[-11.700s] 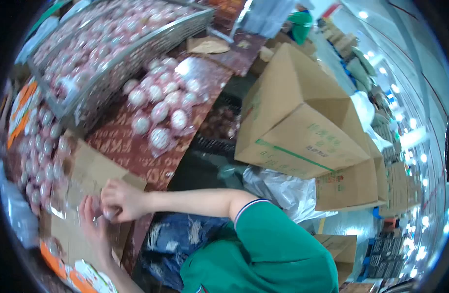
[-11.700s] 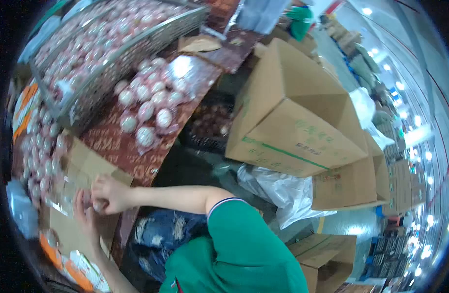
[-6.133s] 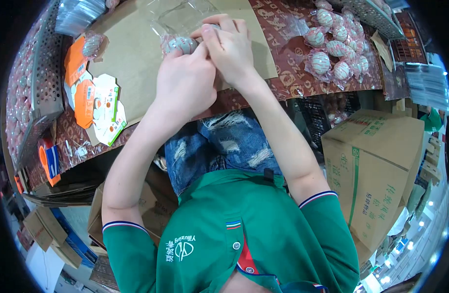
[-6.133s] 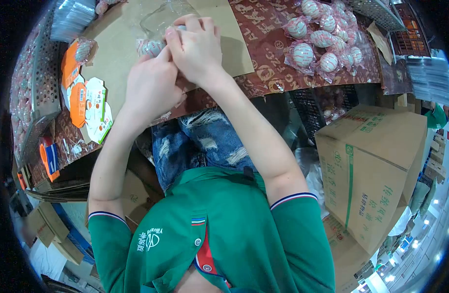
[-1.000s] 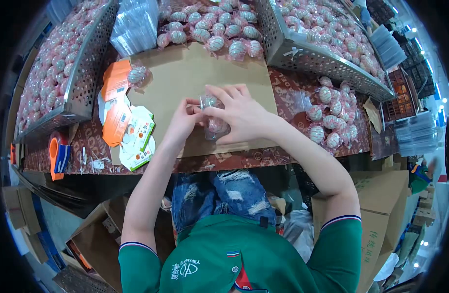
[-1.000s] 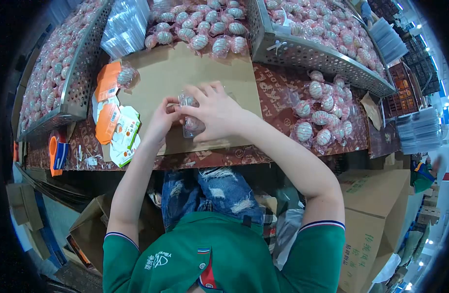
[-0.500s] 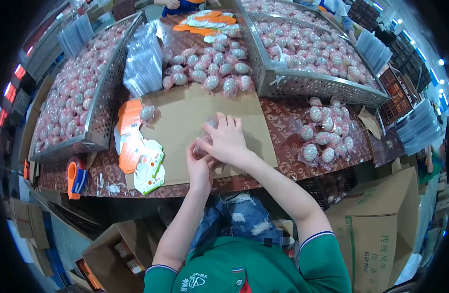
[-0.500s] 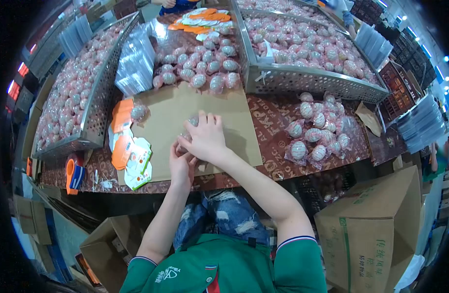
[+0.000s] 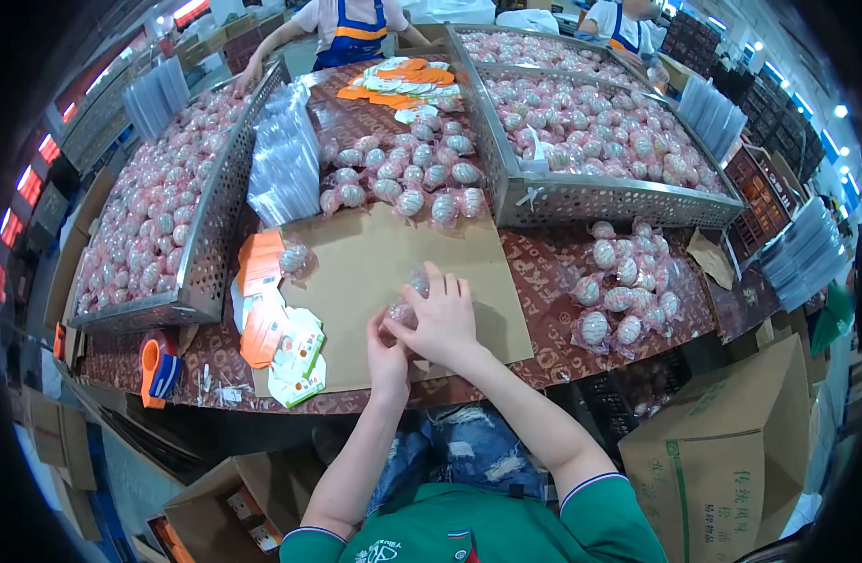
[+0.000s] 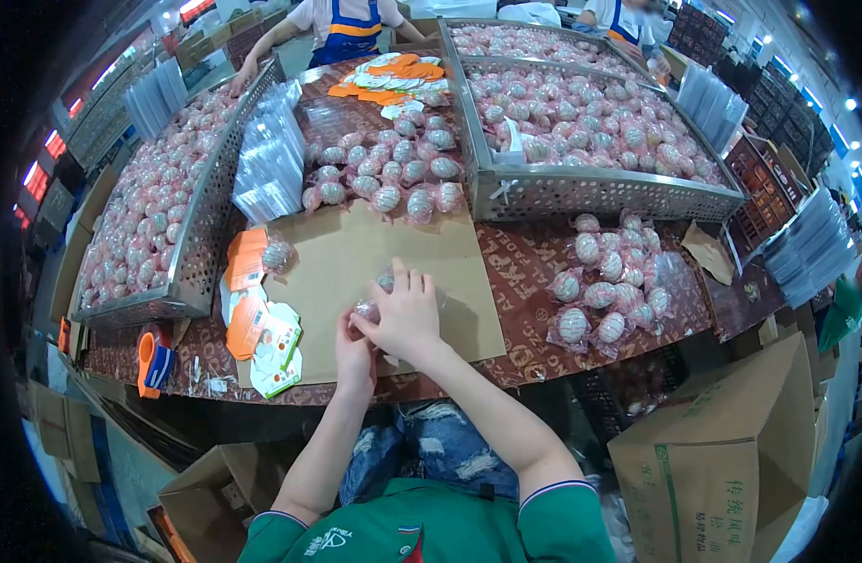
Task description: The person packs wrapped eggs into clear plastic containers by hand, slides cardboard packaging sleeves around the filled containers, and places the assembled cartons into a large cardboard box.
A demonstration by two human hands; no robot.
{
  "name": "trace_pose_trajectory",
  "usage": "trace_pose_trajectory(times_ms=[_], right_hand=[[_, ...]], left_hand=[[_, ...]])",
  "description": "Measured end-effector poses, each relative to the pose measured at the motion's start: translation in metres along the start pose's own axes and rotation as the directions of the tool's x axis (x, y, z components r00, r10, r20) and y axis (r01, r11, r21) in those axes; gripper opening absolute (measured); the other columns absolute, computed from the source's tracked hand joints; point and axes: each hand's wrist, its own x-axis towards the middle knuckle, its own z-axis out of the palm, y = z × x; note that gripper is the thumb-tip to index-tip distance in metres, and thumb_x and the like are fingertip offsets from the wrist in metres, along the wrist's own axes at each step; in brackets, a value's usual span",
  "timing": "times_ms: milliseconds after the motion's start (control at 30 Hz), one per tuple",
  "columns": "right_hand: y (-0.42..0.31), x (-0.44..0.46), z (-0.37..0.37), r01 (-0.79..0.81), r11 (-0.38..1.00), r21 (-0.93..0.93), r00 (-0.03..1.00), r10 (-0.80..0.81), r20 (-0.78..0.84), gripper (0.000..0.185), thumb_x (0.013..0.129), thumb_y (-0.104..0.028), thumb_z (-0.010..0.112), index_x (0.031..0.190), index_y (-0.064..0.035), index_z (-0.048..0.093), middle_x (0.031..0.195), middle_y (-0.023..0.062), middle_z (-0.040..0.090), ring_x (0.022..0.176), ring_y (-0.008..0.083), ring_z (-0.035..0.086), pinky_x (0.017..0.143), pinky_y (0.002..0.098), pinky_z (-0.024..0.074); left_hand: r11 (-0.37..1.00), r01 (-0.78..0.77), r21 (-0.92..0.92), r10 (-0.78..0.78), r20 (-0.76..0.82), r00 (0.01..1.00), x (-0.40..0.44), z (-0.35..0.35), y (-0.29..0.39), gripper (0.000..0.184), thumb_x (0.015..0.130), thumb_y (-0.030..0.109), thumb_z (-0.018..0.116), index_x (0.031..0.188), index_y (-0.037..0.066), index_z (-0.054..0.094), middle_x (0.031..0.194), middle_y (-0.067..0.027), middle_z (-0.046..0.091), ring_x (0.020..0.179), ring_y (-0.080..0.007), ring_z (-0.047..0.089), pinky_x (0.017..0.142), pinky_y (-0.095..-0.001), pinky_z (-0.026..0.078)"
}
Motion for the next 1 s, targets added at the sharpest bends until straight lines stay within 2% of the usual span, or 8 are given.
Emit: trace_pose_trajectory(times_ms=[167,300,467,600,667,867,933,1000], right_hand=[[0.035,-0.02,-0.004,-0.116,0.901,0.419,0.976,0.181,-0.119,0.057,0.082,-0.036,0.073,0.127,-0.0059,0.054,0.123,0.0243,0.056,0.113,0.0357,0.055,0.095,0.0445,0.0436],[0.041,-0.08,-0.012,-0.509,0.305,0.805,0.777,0.566,0.277,0.027,0.094,-0.021,0.063,0.109,-0.0031,0.051,0.1,0.0083,0.057,0.093,0.0135,0.054,0.085,0.0274,0.0444],[0.024,-0.077,-0.024,-0.289,0.039,0.957,0.704,0.686,0.185,0.01,0.095,-0.008,0.057,0.092,-0.0067,0.047,0.085,-0.0023,0.046,0.08,0.0056,0.044,0.072,0.0219,0.0386],[0.052,-0.069,-0.033,-0.302,0.011,0.953,0.725,0.652,0.222,0.005,0.091,-0.007,0.055,0.09,-0.0075,0.05,0.09,-0.0011,0.051,0.084,0.0062,0.047,0.074,0.0221,0.0405],[0.078,-0.067,-0.03,-0.297,-0.159,0.942,0.691,0.645,0.326,0.002,0.089,-0.009,0.053,0.088,-0.008,0.051,0.086,-0.0012,0.05,0.082,0.0078,0.047,0.075,0.0245,0.0407],[0.072,-0.049,-0.049,-0.435,0.369,0.821,0.826,0.526,0.201,0.01,0.085,-0.006,0.06,0.09,-0.0051,0.052,0.075,-0.0007,0.054,0.065,0.0068,0.049,0.057,0.0272,0.0417],[0.05,-0.03,-0.07,-0.271,0.801,0.534,0.96,0.264,0.091,0.019,0.082,-0.011,0.065,0.094,-0.0057,0.052,0.073,0.0055,0.055,0.065,0.0119,0.054,0.059,0.0296,0.0445],[0.029,-0.009,-0.081,-0.105,0.893,0.438,0.99,0.052,0.131,0.027,0.076,-0.016,0.068,0.097,-0.0063,0.053,0.075,0.0123,0.059,0.07,0.0277,0.06,0.065,0.0367,0.0494]], left_hand=[[0.995,0.031,-0.098,-0.017,0.134,0.991,0.007,-0.018,-0.002,0.072,0.078,-0.016,0.058,0.142,0.005,0.032,0.125,-0.015,0.049,0.106,-0.0268,0.059,0.08,-0.0339,0.058],[0.968,0.048,-0.246,-0.016,0.129,0.991,-0.01,-0.018,-0.009,0.068,0.077,-0.016,0.061,0.137,0.004,0.034,0.125,-0.013,0.048,0.11,-0.0247,0.057,0.085,-0.0347,0.056],[0.968,0.044,-0.248,-0.01,0.138,0.99,-0.049,0.007,-0.025,0.065,0.083,-0.009,0.064,0.138,0.005,0.032,0.131,-0.0116,0.046,0.113,-0.0239,0.056,0.093,-0.034,0.051],[0.949,-0.019,0.315,-0.114,0.399,0.91,-0.043,-0.039,0.02,0.055,0.089,0.007,0.066,0.138,0.005,0.042,0.126,-0.0089,0.054,0.104,-0.0166,0.056,0.09,-0.0302,0.048],[0.815,-0.382,0.436,0.249,0.331,0.91,-0.028,-0.076,0.033,0.043,0.084,0.003,0.062,0.127,0.005,0.056,0.118,-0.0055,0.061,0.099,-0.0151,0.055,0.091,-0.0303,0.047],[0.433,-0.713,0.552,0.391,0.598,0.7,-0.042,-0.06,0.06,0.046,0.082,0.01,0.067,0.127,0.006,0.056,0.132,-0.012,0.057,0.121,-0.0294,0.052,0.104,-0.0405,0.04],[0.267,-0.82,0.506,0.452,0.686,0.57,-0.044,-0.035,0.066,0.05,0.08,0.01,0.068,0.128,0.006,0.054,0.137,-0.0121,0.053,0.124,-0.0326,0.049,0.106,-0.0434,0.038],[0.126,-0.882,0.454,0.516,0.729,0.449,-0.043,-0.013,0.077,0.052,0.078,0.01,0.07,0.128,0.006,0.054,0.138,-0.0113,0.052,0.125,-0.0324,0.048,0.107,-0.0434,0.038]])
